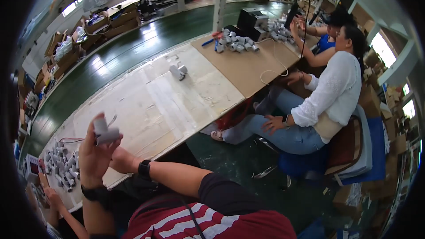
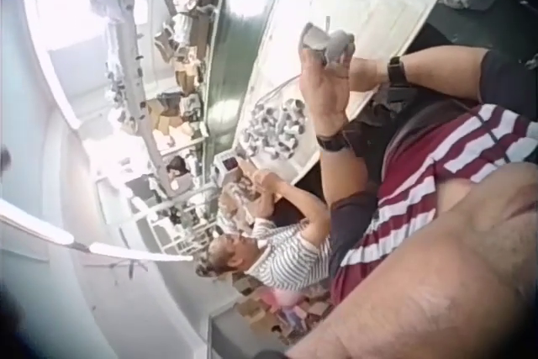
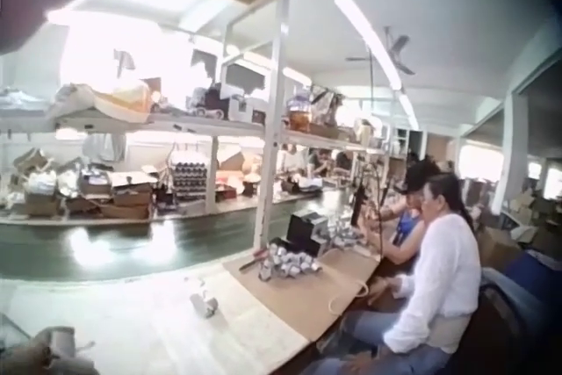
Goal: The person picks up a plastic component, touches its wires with a multimeter probe, and sets it down, repeating this process for several more components while occasionally moving others across the table.
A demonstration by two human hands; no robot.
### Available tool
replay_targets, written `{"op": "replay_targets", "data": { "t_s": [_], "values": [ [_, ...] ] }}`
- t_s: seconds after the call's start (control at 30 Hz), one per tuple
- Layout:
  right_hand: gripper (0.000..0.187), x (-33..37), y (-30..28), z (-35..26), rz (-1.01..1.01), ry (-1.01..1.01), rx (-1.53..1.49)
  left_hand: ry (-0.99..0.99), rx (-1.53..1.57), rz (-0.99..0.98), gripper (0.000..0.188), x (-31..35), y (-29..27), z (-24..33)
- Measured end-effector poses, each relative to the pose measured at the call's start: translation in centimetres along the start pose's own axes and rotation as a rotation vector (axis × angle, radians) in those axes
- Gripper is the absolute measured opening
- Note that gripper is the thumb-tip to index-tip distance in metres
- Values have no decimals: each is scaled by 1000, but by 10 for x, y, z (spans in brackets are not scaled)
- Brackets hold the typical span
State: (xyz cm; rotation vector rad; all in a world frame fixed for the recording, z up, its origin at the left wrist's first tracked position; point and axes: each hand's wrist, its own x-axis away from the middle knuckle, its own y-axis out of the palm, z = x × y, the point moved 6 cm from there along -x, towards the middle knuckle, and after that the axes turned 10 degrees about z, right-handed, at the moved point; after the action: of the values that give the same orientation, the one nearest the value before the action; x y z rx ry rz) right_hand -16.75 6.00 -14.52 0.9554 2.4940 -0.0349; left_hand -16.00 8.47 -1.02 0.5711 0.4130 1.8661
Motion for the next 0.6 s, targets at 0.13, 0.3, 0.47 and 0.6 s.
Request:
{"op": "replay_targets", "data": {
  "t_s": [0.13,0.3,0.47,0.6],
  "values": [
    [16,-2,18,-14,-91,251,89,36,417,138,60,61,-89,6],
    [16,-16,7,-22,20,590,122,97,376,77,61,106,-111,21],
    [17,-17,7,-33,178,168,234,75,393,46,62,120,-137,9],
    [18,-6,14,-33,97,-73,467,21,363,163,62,127,-169,-10]
  ]
}}
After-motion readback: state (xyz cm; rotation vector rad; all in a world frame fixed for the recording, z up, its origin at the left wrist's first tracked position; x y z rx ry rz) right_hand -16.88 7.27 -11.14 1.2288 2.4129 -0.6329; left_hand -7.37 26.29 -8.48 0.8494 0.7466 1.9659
